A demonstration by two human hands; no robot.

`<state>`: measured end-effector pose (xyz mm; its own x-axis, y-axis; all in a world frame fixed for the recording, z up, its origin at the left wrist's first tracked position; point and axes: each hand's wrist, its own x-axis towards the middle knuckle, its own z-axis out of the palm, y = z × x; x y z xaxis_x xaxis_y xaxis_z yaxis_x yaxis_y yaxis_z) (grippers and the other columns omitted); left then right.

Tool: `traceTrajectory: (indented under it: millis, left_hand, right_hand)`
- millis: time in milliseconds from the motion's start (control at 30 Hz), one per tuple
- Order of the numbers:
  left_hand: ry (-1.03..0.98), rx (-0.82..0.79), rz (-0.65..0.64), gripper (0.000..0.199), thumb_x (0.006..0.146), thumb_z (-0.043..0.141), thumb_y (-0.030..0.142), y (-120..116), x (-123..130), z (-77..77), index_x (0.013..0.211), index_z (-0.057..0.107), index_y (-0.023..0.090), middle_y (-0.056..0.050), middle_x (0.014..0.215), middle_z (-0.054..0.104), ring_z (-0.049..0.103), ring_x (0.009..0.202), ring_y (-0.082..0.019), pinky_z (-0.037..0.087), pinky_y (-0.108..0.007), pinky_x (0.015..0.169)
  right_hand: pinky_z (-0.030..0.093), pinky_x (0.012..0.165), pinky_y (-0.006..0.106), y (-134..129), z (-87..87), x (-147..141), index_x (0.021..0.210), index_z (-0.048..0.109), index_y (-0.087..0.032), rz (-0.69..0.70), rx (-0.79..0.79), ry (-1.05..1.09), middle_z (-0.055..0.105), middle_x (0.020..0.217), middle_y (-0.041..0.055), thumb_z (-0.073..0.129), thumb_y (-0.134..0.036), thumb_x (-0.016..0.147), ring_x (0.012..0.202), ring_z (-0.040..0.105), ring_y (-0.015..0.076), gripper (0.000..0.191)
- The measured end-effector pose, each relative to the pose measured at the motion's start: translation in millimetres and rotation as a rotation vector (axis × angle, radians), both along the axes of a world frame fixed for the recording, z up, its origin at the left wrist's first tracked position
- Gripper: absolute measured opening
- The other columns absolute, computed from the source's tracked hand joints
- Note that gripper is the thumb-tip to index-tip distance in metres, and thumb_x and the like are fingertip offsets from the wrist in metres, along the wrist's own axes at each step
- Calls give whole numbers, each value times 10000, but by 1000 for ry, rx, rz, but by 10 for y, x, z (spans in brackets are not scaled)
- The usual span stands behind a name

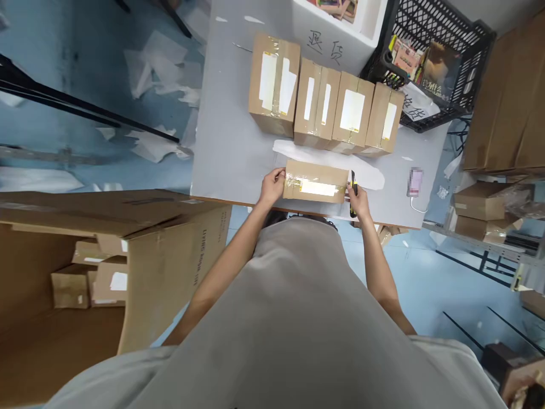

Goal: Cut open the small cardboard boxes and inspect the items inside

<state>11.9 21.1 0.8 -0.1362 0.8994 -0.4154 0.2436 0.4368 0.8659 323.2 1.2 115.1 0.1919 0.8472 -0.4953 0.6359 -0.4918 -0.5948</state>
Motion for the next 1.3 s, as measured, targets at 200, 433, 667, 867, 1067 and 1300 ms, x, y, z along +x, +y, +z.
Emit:
traceTrajectory:
  millis: [200, 433, 667, 867, 1067, 1300]
  left_hand:
    - [-128, 70, -122, 568, 1023, 695, 445, -25, -166, 75, 1525, 682, 177, -174, 1528, 741, 767, 1298, -274, 650, -430, 1131]
    - [-113, 207, -365, 647, 903, 808, 372, -37, -290, 161, 1527, 711, 236, -155, 1560, 663, 742, 1301, -300, 645, -471, 1148]
    - [-226, 196, -418, 636, 905, 806, 383, -80, -338, -15, 1520, 714, 255, -135, 1504, 665, 748, 1252, -280, 666, -423, 1083]
    - [-288, 221, -417, 651, 911, 817, 402, -72, -337, -77, 1535, 709, 252, -143, 1512, 637, 732, 1284, -281, 677, -411, 1063]
    - [-277, 198, -433, 656, 929, 822, 435, -33, -347, -69, 1551, 702, 265, -135, 1531, 614, 711, 1310, -288, 667, -432, 1110]
    - [-269, 178, -404, 633, 925, 813, 416, -54, -313, -107, 1529, 707, 260, -138, 1525, 602, 716, 1285, -281, 680, -429, 1087]
  right_hand:
    - [557, 879, 323, 159, 405, -211, 1241, 688, -221, 89, 94, -285, 825, 1084, 120, 320, -606, 1213, 965, 791, 272, 533]
    - [502, 937, 318, 363, 647, -985, 1409, 694, -228, 724, -70, -424, 871, 1251, 134, 369, -492, 1255, 1138, 801, 318, 446]
    - [522, 998, 368, 531, 606, -1475, 1519, 689, -209, 1027, -225, -613, 839, 1388, 192, 378, -476, 1255, 1267, 790, 349, 488]
    - [522, 972, 353, 575, 549, -1513, 1546, 680, -242, 1047, -244, -632, 843, 1376, 158, 371, -509, 1256, 1246, 795, 334, 500]
    - [534, 989, 368, 642, 551, -1576, 1540, 681, -237, 1073, -274, -684, 841, 1376, 177, 357, -549, 1250, 1233, 796, 335, 535]
    - [596, 1033, 412, 659, 560, -1857, 1527, 686, -125, 1103, -277, -706, 834, 1342, 259, 416, -249, 1218, 1251, 819, 342, 429]
